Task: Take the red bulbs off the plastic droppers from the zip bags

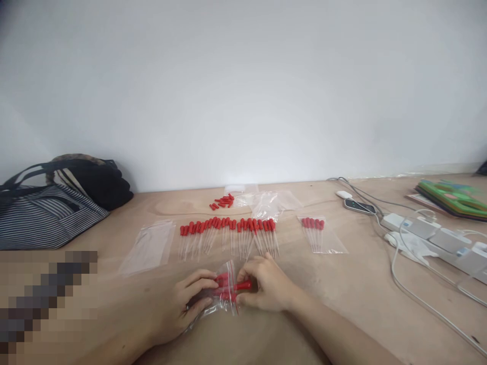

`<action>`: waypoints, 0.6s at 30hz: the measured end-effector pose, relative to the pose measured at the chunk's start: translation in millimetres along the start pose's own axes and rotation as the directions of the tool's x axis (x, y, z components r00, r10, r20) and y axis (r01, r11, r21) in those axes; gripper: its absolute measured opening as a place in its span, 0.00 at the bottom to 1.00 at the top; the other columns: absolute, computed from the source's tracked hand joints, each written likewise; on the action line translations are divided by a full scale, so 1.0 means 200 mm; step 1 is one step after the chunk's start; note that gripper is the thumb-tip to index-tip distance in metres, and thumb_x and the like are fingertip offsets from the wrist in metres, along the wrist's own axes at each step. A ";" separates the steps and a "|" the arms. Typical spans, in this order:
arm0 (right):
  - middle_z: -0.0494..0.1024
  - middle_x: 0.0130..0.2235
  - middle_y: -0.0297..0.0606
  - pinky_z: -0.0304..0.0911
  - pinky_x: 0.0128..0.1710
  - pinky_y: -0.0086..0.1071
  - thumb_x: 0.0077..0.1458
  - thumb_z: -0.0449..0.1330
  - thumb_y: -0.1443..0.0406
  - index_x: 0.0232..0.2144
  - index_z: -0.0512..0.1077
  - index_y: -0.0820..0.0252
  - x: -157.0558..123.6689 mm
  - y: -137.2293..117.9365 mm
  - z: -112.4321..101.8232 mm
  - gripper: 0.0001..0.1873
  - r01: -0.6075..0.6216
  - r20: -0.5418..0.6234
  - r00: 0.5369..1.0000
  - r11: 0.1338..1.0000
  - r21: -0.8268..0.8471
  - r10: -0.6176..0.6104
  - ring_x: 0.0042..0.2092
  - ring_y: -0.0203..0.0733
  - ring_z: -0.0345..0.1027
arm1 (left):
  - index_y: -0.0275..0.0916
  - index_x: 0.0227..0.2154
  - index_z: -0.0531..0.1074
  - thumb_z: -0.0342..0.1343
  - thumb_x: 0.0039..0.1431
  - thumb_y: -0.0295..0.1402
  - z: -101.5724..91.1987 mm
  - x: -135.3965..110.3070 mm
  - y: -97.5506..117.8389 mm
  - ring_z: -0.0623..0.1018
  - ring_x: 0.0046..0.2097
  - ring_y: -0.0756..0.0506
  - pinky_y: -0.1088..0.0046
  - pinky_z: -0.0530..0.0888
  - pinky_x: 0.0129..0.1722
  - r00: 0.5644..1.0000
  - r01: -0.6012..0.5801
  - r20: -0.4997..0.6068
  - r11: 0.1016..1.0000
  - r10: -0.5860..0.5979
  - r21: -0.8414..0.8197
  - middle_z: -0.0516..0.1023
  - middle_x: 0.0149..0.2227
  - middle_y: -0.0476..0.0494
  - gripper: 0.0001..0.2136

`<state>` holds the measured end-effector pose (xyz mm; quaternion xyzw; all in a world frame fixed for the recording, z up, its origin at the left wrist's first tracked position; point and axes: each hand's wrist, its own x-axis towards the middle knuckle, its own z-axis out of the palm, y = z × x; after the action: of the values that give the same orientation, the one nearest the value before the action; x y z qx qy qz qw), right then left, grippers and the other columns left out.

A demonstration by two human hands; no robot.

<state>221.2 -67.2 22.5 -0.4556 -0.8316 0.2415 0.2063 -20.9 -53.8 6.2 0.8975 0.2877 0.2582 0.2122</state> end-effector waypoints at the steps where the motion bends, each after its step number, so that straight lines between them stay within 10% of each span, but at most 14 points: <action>1: 0.73 0.30 0.30 0.52 0.40 0.33 0.40 0.63 0.61 0.30 0.68 0.58 0.00 -0.01 0.02 0.12 -0.004 -0.003 1.000 1.000 0.027 0.004 0.33 0.36 0.64 | 0.42 0.40 0.68 0.48 0.55 0.26 0.00 0.00 0.00 0.73 0.43 0.47 0.72 0.71 0.43 1.000 0.001 -0.004 1.000 -0.001 -0.001 0.72 0.43 0.44 0.10; 9: 0.72 0.27 0.29 0.56 0.27 0.24 0.42 0.59 0.68 0.31 0.69 0.60 -0.01 -0.05 0.12 0.09 -0.062 -0.023 0.997 0.942 0.329 0.073 0.27 0.31 0.62 | 0.41 0.40 0.68 0.49 0.56 0.27 0.00 0.00 0.01 0.73 0.43 0.47 0.71 0.71 0.43 1.000 0.023 0.000 1.000 -0.023 0.011 0.72 0.43 0.43 0.10; 18: 0.71 0.23 0.29 0.56 0.22 0.25 0.38 0.61 0.66 0.26 0.67 0.61 -0.03 0.11 -0.05 0.08 -0.281 0.153 0.960 0.781 0.558 0.236 0.23 0.30 0.62 | 0.41 0.40 0.68 0.49 0.56 0.27 0.00 -0.01 0.00 0.73 0.43 0.47 0.70 0.71 0.43 0.999 0.038 0.015 0.999 -0.038 -0.004 0.71 0.43 0.43 0.10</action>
<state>243.5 -59.6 16.8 -0.4724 -0.6567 0.5236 0.2674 -21.8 -55.0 6.7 0.8933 0.3026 0.2482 0.2210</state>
